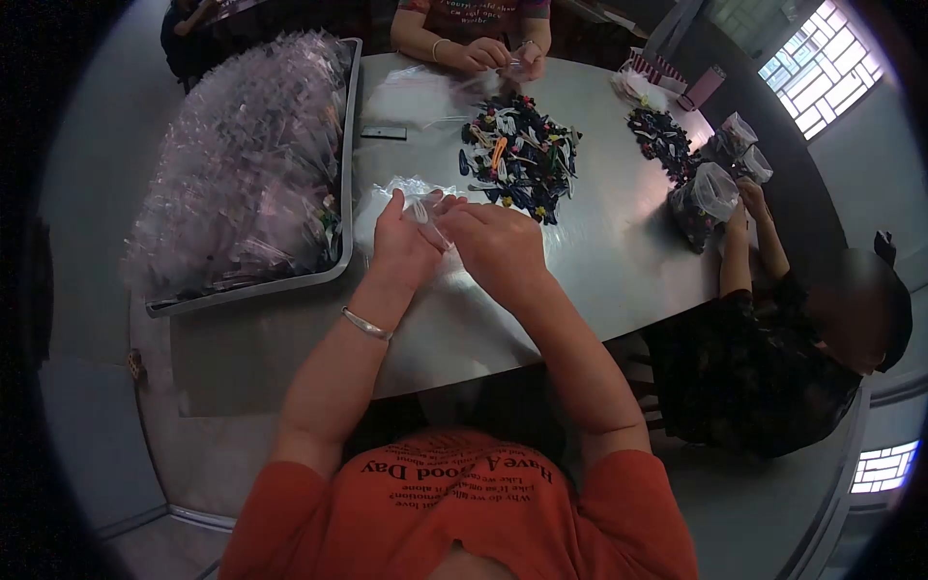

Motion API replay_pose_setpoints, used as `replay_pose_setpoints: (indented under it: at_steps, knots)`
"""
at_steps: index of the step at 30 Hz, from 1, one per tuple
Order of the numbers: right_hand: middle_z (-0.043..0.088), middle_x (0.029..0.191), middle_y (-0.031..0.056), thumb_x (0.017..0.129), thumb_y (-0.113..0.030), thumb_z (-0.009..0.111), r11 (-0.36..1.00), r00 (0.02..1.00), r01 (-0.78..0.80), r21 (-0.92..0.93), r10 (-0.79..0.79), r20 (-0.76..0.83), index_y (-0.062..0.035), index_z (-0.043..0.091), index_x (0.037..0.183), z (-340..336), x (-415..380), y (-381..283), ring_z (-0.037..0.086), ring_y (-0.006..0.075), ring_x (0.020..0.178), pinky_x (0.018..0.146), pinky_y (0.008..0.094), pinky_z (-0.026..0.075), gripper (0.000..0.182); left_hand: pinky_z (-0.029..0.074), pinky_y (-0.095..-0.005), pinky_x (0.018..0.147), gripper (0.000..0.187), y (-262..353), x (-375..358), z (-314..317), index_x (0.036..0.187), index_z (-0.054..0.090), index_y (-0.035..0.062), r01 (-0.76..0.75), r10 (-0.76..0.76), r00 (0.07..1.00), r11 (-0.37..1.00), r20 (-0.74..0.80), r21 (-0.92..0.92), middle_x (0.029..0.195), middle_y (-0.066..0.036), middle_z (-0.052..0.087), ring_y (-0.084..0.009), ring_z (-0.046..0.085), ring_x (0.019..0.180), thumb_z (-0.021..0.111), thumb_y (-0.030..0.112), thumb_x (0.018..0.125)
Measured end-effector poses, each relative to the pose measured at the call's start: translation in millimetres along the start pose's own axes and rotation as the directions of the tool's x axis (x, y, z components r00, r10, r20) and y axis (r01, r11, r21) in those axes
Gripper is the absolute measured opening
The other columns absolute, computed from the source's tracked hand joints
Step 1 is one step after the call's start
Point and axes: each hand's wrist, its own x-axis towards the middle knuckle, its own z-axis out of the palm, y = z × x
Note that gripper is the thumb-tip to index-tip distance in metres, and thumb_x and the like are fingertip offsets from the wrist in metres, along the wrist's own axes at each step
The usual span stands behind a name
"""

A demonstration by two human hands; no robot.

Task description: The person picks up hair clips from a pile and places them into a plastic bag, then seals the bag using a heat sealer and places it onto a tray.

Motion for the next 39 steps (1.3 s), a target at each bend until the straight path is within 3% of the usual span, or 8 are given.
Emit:
replay_pose_setpoints:
  at_steps: [1,4,8,14,18,22,28,39]
  knots:
    - [0.067,0.083,0.005,0.067,-0.003,0.071,1.0,1.0,0.0,0.0,0.0,0.003,-0.0094,0.067,0.079,-1.2,-2.7,2.8,0.064,0.0191,0.064,0.055,0.0292,0.051,0.014,0.043,-0.0469,0.094,0.057,-0.7,-3.4,4.7,0.109,0.048,-0.0051,-0.008,0.009,0.998,1.0,-0.061,0.011,0.106,-0.022,0.055,-0.0359,0.054,0.104,0.03,0.048,0.097]
    - [0.067,0.086,0.007,0.072,0.0,0.071,0.916,0.94,-0.298,0.27,0.33,-0.082,-0.0029,0.068,0.087,-7.5,-13.9,13.5,0.061,0.0108,0.062,0.05,0.0226,0.046,0.016,0.044,-0.0502,0.094,0.058,-3.0,-6.9,8.4,0.109,0.047,-0.0074,-0.001,0.0,0.997,1.0,-0.08,-0.017,0.107,-0.024,0.053,-0.0389,0.053,0.104,0.03,0.047,0.097]
    - [0.064,0.088,0.0056,0.071,-0.004,0.074,0.866,0.909,-0.385,0.319,0.416,-0.035,-0.0036,0.068,0.088,-17.9,-18.7,14.8,0.059,0.009,0.065,0.049,0.0205,0.041,0.018,0.039,-0.0616,0.097,0.056,-4.5,-5.6,4.8,0.109,0.039,-0.0058,0.046,-0.046,0.999,0.998,-0.002,-0.049,0.104,-0.024,0.048,-0.0442,0.05,0.104,0.032,0.048,0.097]
    - [0.065,0.083,0.0088,0.075,-0.005,0.07,0.844,0.842,-0.482,0.235,0.52,-0.144,-0.0045,0.069,0.085,-37.0,-34.7,50.1,0.061,0.0155,0.062,0.056,0.0263,0.048,0.01,0.038,-0.0608,0.099,0.057,-3.1,-9.8,5.5,0.109,0.042,-0.0072,0.038,-0.038,0.999,0.999,-0.006,0.013,0.108,-0.026,0.047,-0.0446,0.048,0.109,0.033,0.048,0.096]
    - [0.066,0.084,0.0091,0.077,-0.01,0.067,0.767,0.767,-0.642,-0.017,0.642,0.01,-0.0045,0.07,0.087,-42.7,-69.5,93.8,0.062,0.019,0.066,0.063,0.0291,0.05,0.012,0.037,-0.0599,0.1,0.058,-4.9,-6.3,1.3,0.108,0.043,-0.0079,0.058,-0.057,0.998,0.998,0.012,-0.011,0.107,-0.025,0.048,-0.0442,0.048,0.11,0.033,0.048,0.097]
    - [0.065,0.088,0.0078,0.075,-0.015,0.07,0.751,0.74,-0.655,-0.081,0.659,0.133,-0.0072,0.07,0.09,-27.2,-84.7,99.6,0.063,0.021,0.07,0.066,0.031,0.05,0.017,0.038,-0.0593,0.1,0.057,-7.2,-6.8,2.4,0.106,0.044,-0.0076,0.047,-0.047,0.999,0.998,0.001,0.03,0.103,-0.025,0.051,-0.0436,0.049,0.109,0.033,0.048,0.097]
    - [0.064,0.09,0.007,0.077,-0.019,0.069,0.744,0.748,-0.637,-0.2,0.66,0.074,-0.0111,0.071,0.092,-5.7,-80.0,105.0,0.063,0.0213,0.072,0.069,0.0323,0.05,0.017,0.038,-0.0587,0.1,0.057,-4.4,-7.4,2.6,0.106,0.045,-0.0064,0.035,-0.035,0.999,0.998,-0.003,0.052,0.104,-0.026,0.051,-0.0434,0.049,0.109,0.032,0.048,0.097]
    - [0.063,0.088,0.0087,0.08,-0.014,0.065,0.838,0.817,-0.545,-0.036,0.539,0.204,-0.0058,0.069,0.09,-13.1,-87.5,132.6,0.063,0.024,0.075,0.071,0.0316,0.05,0.013,0.038,-0.0592,0.1,0.057,-5.6,-7.9,2.6,0.109,0.043,-0.0062,0.039,-0.039,0.999,0.999,0.002,0.032,0.107,-0.026,0.049,-0.0442,0.048,0.11,0.033,0.049,0.096]
